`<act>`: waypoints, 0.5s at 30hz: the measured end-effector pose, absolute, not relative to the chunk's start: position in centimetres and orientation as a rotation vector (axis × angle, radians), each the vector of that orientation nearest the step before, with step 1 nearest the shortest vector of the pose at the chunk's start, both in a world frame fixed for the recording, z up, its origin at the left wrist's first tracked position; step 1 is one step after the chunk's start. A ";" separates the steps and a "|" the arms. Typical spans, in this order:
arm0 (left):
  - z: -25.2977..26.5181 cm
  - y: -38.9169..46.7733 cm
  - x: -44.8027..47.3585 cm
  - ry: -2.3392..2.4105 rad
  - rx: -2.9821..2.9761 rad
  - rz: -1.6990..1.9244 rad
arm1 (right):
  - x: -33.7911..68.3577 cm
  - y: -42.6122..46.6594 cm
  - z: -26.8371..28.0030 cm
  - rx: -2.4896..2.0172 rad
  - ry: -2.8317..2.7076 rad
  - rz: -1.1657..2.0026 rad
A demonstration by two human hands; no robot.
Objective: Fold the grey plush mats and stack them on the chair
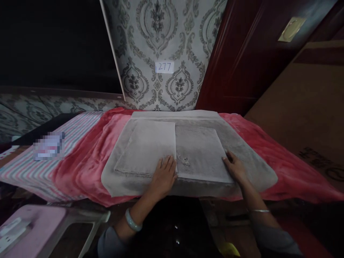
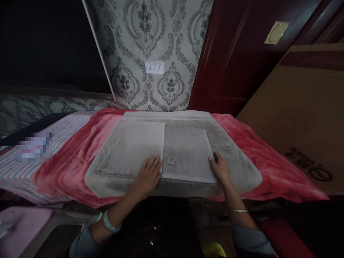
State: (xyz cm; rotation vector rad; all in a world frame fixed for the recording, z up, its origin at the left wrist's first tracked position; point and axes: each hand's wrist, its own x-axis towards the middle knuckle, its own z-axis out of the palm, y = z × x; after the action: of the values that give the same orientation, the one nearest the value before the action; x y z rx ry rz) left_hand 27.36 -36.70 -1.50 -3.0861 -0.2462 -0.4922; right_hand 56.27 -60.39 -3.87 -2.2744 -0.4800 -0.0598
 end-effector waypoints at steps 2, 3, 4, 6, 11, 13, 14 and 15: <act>-2.0 -37.3 27.4 -0.261 -3.068 -0.518 | 55.5 -60.8 -3.3 -2.083 -0.401 0.034; -2.2 -37.5 27.4 -0.269 -3.064 -0.536 | 55.2 -60.7 -2.8 -1.993 -0.368 0.099; -2.4 -37.6 27.4 -0.274 -3.063 -0.557 | 54.9 -60.6 -2.2 -1.910 -0.331 0.173; -2.6 -37.7 27.3 -0.268 -3.078 -0.607 | 54.4 -60.4 -1.0 -1.757 -0.250 0.357; -2.5 -37.5 26.6 -0.260 -3.254 -0.728 | 53.0 -60.9 1.6 -1.619 -0.292 0.611; -2.2 -37.2 26.3 -0.262 -3.398 -0.765 | 52.2 -61.6 2.2 -1.672 -0.352 0.546; -1.9 -36.9 26.2 -0.257 -3.487 -0.780 | 51.9 -61.7 2.4 -1.693 -0.389 0.501; -1.6 -36.5 26.1 -0.255 -3.590 -0.790 | 51.7 -61.7 2.7 -1.703 -0.433 0.455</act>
State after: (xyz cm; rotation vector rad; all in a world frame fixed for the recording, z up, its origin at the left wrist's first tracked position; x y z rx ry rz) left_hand 26.08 -36.53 -1.57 -3.5898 -0.2551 -0.7902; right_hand 51.65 -61.67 2.66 -1.7025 -0.4334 0.4552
